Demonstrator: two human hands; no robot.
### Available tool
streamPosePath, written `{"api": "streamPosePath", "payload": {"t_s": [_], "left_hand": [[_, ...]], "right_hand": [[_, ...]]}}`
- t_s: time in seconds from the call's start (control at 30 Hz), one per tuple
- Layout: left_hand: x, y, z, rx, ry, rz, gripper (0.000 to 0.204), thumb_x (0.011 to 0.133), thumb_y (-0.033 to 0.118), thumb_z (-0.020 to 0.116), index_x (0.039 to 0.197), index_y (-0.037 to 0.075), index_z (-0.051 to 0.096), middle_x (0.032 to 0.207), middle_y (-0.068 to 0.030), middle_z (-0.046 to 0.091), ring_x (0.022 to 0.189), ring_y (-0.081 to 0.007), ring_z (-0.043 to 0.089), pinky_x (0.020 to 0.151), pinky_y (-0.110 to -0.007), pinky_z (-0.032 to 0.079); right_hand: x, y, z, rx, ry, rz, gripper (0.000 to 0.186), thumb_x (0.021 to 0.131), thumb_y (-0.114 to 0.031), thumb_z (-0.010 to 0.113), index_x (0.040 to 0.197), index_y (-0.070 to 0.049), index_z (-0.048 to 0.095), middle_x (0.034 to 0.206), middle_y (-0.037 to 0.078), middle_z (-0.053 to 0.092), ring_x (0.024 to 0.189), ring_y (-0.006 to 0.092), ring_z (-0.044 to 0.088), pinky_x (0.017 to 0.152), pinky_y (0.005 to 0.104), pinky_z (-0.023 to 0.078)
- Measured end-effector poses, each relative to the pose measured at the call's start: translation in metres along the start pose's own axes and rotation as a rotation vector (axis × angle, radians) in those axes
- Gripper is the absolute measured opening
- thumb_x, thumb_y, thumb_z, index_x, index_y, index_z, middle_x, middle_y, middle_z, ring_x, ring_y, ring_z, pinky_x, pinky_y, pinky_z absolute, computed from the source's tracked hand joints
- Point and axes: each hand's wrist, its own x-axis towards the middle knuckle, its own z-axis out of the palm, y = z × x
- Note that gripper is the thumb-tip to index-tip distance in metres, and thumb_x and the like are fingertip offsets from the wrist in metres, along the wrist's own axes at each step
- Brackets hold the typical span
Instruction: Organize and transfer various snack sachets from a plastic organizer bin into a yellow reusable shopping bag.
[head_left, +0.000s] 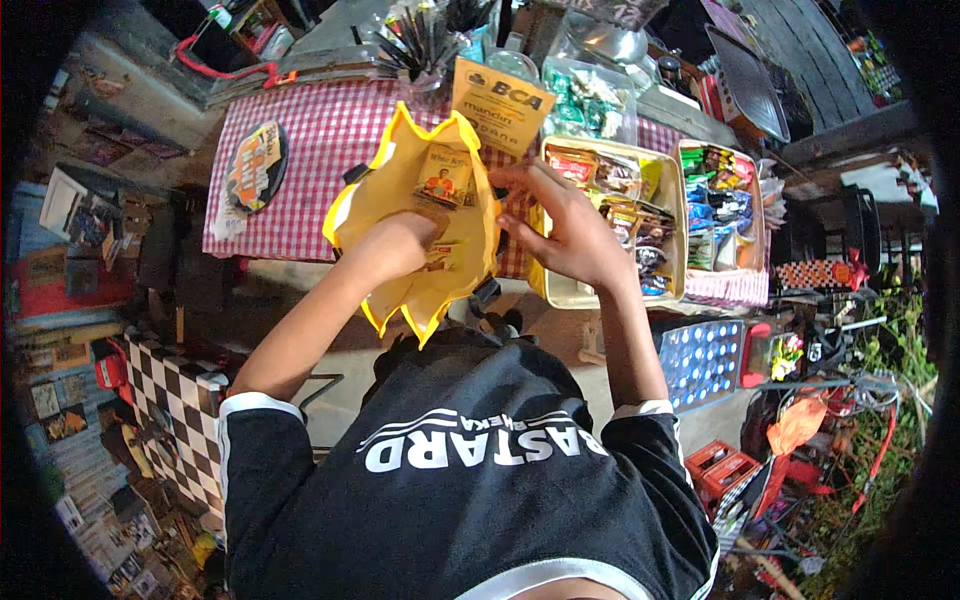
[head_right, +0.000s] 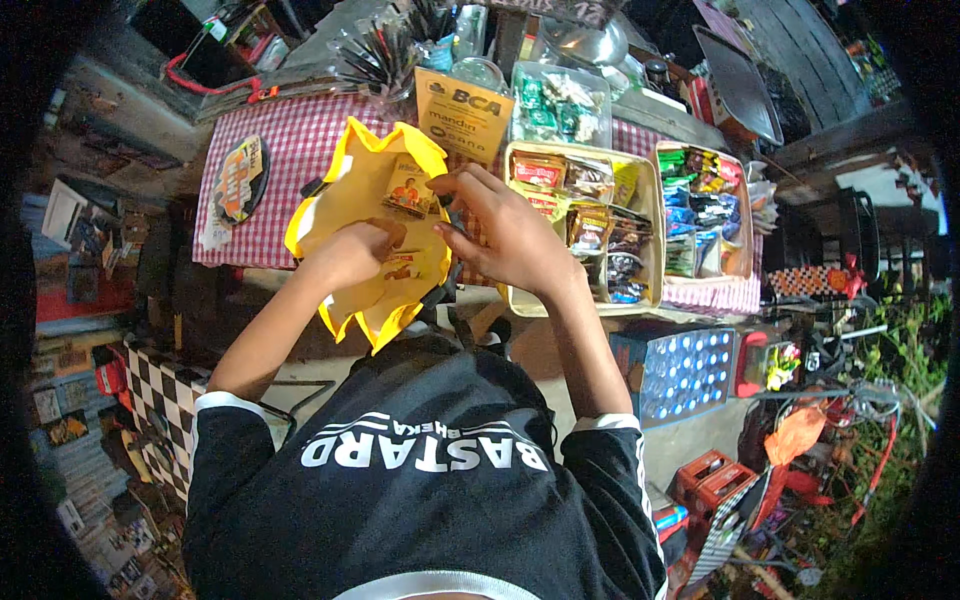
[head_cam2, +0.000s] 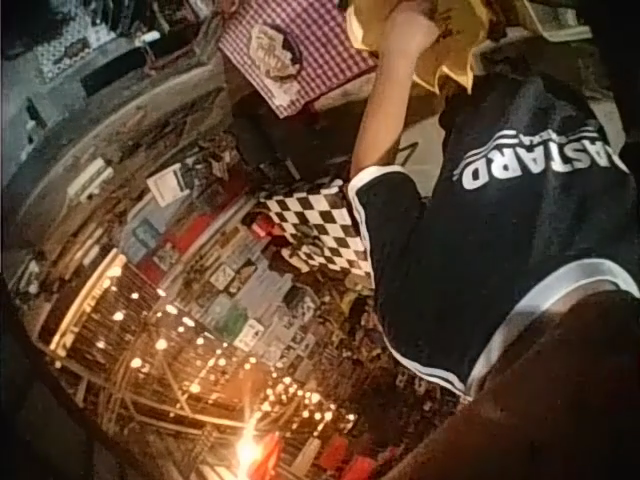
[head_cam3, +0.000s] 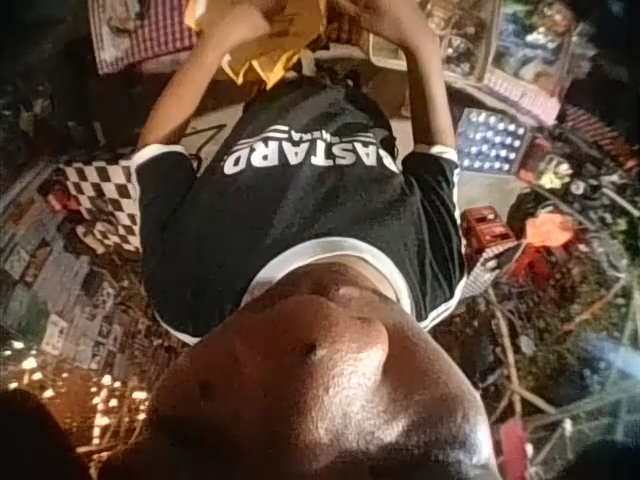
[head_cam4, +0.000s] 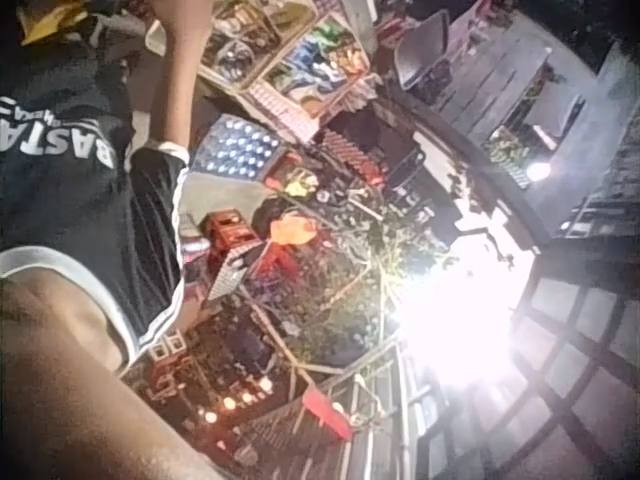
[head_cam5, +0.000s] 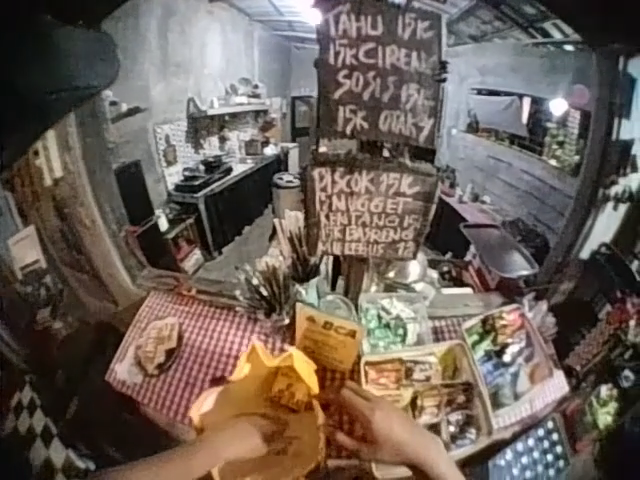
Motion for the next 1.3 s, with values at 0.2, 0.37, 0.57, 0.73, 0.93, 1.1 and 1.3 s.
{"api": "streamPosePath", "payload": {"t_s": [0.2, 0.37, 0.57, 0.73, 0.93, 1.1, 1.3], "left_hand": [[0.002, 0.036, -0.052, 0.031, 0.015, -0.062, 0.023, 0.085, 0.011, 0.066, 0.105, 0.0, 0.064, 0.101, -0.0247, 0.068, 0.096, -0.0439, 0.065, 0.084, -0.049, 0.052], [-0.014, 0.064, -0.086, -0.037, 0.251, 0.073, 0.022, 0.092, 0.014, 0.066, 0.108, -0.001, 0.062, 0.107, -0.0227, 0.067, 0.099, -0.0417, 0.065, 0.086, -0.047, 0.052], [-0.031, 0.105, -0.098, -0.222, 0.408, 0.107, 0.022, 0.095, 0.012, 0.067, 0.11, -0.003, 0.062, 0.106, -0.0178, 0.069, 0.098, -0.0307, 0.069, 0.087, -0.04, 0.053], [-0.028, 0.126, -0.091, -0.275, 0.483, 0.116, 0.023, 0.091, 0.007, 0.07, 0.111, -0.003, 0.062, 0.105, -0.0158, 0.069, 0.098, -0.0268, 0.069, 0.088, -0.037, 0.052], [-0.032, 0.15, -0.083, -0.174, 0.507, 0.044, 0.031, 0.089, 0.006, 0.071, 0.117, -0.001, 0.061, 0.115, -0.0153, 0.066, 0.112, -0.027, 0.064, 0.1, -0.036, 0.047], [-0.048, 0.099, -0.08, -0.044, 0.837, -0.217, 0.046, 0.088, 0.007, 0.072, 0.13, 0.0, 0.055, 0.127, -0.0169, 0.061, 0.12, -0.0339, 0.058, 0.106, -0.043, 0.043], [-0.069, 0.022, -0.054, -0.201, 0.648, -0.634, 0.044, 0.09, 0.016, 0.07, 0.127, -0.005, 0.058, 0.118, -0.0262, 0.066, 0.109, -0.0415, 0.064, 0.094, -0.045, 0.049]], "right_hand": [[-0.009, 0.004, 0.003, -0.104, 0.095, -0.052, 0.042, 0.09, -0.016, 0.071, 0.128, -0.003, 0.057, 0.116, 0.018, 0.059, 0.107, 0.041, 0.061, 0.088, 0.0462, 0.052], [-0.016, 0.01, -0.001, -0.093, 0.036, 0.033, 0.038, 0.093, -0.014, 0.07, 0.127, -0.003, 0.059, 0.116, 0.018, 0.063, 0.111, 0.0395, 0.061, 0.095, 0.0442, 0.05], [-0.032, 0.031, -0.003, -0.17, 0.068, -0.062, 0.043, 0.09, -0.017, 0.07, 0.127, -0.001, 0.056, 0.111, 0.02, 0.06, 0.101, 0.0429, 0.062, 0.084, 0.0477, 0.052], [-0.046, 0.043, -0.01, -0.128, 0.068, -0.031, 0.046, 0.09, -0.019, 0.07, 0.129, 0.0, 0.054, 0.112, 0.022, 0.06, 0.101, 0.0437, 0.062, 0.085, 0.0486, 0.052], [-0.067, 0.065, -0.024, -0.197, 0.021, 0.088, 0.048, 0.092, -0.024, 0.07, 0.13, -0.001, 0.052, 0.119, 0.022, 0.059, 0.106, 0.043, 0.062, 0.089, 0.0483, 0.053], [-0.065, 0.065, -0.022, -0.145, 0.065, 0.015, 0.06, 0.091, -0.023, 0.071, 0.143, -0.006, 0.047, 0.126, 0.021, 0.058, 0.11, 0.04, 0.062, 0.091, 0.0471, 0.053], [-0.005, 0.046, -0.002, -0.261, 0.027, -0.311, 0.066, 0.087, -0.012, 0.071, 0.148, -0.019, 0.049, 0.121, 0.016, 0.055, 0.113, 0.0379, 0.06, 0.094, 0.0454, 0.051]]}}
